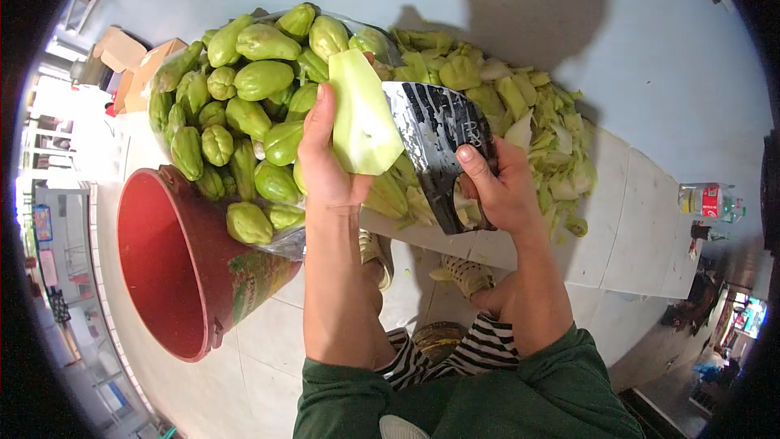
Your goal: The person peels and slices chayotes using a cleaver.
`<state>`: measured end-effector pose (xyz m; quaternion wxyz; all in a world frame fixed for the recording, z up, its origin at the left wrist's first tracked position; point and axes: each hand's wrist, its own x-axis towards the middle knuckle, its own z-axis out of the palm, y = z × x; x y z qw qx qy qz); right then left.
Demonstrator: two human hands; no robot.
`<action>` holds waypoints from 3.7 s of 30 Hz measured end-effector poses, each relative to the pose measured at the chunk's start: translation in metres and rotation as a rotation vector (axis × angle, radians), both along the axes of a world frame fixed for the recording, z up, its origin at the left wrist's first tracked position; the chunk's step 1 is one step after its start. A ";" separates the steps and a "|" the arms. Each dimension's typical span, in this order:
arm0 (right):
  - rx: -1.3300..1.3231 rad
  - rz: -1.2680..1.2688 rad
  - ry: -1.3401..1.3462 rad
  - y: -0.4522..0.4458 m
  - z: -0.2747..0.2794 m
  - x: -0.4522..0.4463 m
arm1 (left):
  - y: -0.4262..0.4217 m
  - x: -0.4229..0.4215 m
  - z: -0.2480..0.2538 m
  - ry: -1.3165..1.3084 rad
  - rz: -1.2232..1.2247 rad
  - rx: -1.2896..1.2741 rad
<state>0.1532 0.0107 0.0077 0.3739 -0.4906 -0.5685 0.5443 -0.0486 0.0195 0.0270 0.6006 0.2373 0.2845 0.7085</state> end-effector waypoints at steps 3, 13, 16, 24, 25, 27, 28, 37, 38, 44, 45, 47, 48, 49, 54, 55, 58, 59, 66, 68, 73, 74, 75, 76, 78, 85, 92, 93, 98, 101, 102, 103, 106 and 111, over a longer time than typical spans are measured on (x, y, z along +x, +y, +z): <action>0.008 0.009 0.020 0.001 0.000 -0.001 | 0.002 -0.001 -0.003 0.013 -0.013 0.010; -0.006 -0.020 0.105 0.004 -0.005 -0.003 | 0.003 0.011 -0.004 0.010 -0.018 -0.010; 0.000 -0.041 0.132 0.003 -0.005 -0.003 | 0.004 0.012 -0.005 0.021 -0.031 0.001; -0.011 -0.049 0.220 0.004 -0.002 -0.005 | -0.001 0.012 -0.006 0.078 -0.040 -0.088; -0.004 -0.017 0.177 0.005 -0.002 -0.003 | -0.001 0.009 -0.004 0.144 -0.035 -0.135; 0.005 0.012 0.133 0.006 -0.003 0.000 | 0.003 0.003 -0.003 0.090 -0.032 -0.105; 0.009 0.034 0.071 0.006 -0.005 0.001 | 0.005 0.003 -0.003 0.034 -0.033 -0.077; 0.042 -0.055 0.080 0.004 -0.001 -0.009 | 0.000 0.020 -0.005 -0.034 -0.002 -0.104; 0.010 -0.094 0.169 0.003 -0.001 -0.012 | -0.001 0.020 -0.006 -0.045 -0.009 -0.078; -0.010 -0.006 0.121 0.005 -0.004 -0.003 | 0.001 0.015 0.001 0.047 0.011 -0.117; -0.004 -0.008 0.126 0.004 -0.003 -0.004 | 0.002 0.014 0.003 0.052 0.009 -0.112; -0.006 0.026 0.118 0.000 -0.001 -0.002 | 0.003 0.015 0.004 -0.031 -0.031 -0.049; -0.004 0.025 0.114 0.000 0.000 -0.002 | 0.003 0.017 0.003 -0.022 -0.005 -0.043; -0.008 0.008 0.143 0.000 0.001 -0.004 | 0.002 0.018 0.002 -0.024 -0.006 -0.045; -0.023 -0.065 0.287 0.007 0.002 -0.014 | -0.002 0.029 -0.008 -0.065 -0.010 -0.107; -0.023 -0.066 0.289 0.006 0.002 -0.015 | -0.002 0.028 -0.008 -0.062 -0.010 -0.107; -0.060 -0.057 0.356 0.006 -0.001 -0.013 | 0.000 0.023 -0.004 0.007 -0.062 -0.098; -0.056 -0.022 0.286 0.007 -0.004 -0.007 | 0.001 0.022 -0.003 -0.011 -0.049 -0.103; -0.019 -0.035 0.219 0.007 0.000 -0.010 | 0.001 0.030 -0.008 -0.073 -0.022 -0.088; -0.035 -0.048 0.254 0.006 0.004 -0.017 | 0.001 0.030 -0.008 -0.064 -0.017 -0.099; -0.015 -0.008 0.230 0.007 0.000 -0.014 | 0.001 0.026 -0.007 0.016 -0.013 -0.126; -0.003 -0.017 0.208 0.007 0.000 -0.014 | 0.002 0.026 -0.008 0.016 -0.013 -0.128; 0.009 -0.024 0.185 0.008 0.001 -0.015 | 0.002 0.028 -0.008 0.015 0.003 -0.130; 0.010 -0.024 0.186 0.008 0.000 -0.015 | 0.003 0.029 -0.008 0.015 0.018 -0.131; 0.023 -0.040 0.166 0.008 -0.002 -0.014 | 0.002 0.032 -0.005 0.001 0.001 -0.127; 0.035 -0.066 0.021 0.007 -0.005 -0.012 | 0.002 0.033 -0.008 0.066 -0.033 -0.131; 0.209 -0.062 -0.102 0.002 0.006 -0.019 | 0.007 0.048 -0.015 0.813 0.426 0.059; 0.241 -0.057 -0.126 0.002 0.007 -0.020 | 0.006 0.049 -0.015 0.813 0.425 0.058; 0.249 -0.047 -0.072 0.002 0.002 -0.023 | 0.010 0.047 -0.027 1.223 0.610 0.057; 0.249 -0.043 -0.035 0.001 0.003 -0.023 | 0.010 0.043 -0.024 1.288 0.644 0.056; 0.242 -0.040 -0.024 0.000 0.003 -0.023 | 0.009 0.042 -0.022 1.203 0.574 0.004; 0.242 -0.042 -0.023 0.000 0.003 -0.022 | 0.009 0.041 -0.023 1.204 0.573 0.005; 0.142 -0.016 -0.012 0.000 0.003 -0.021 | 0.014 0.034 -0.028 0.900 0.587 0.013; 0.364 -0.085 -0.256 -0.011 0.006 -0.022 | 0.013 0.018 -0.017 0.142 0.314 -0.063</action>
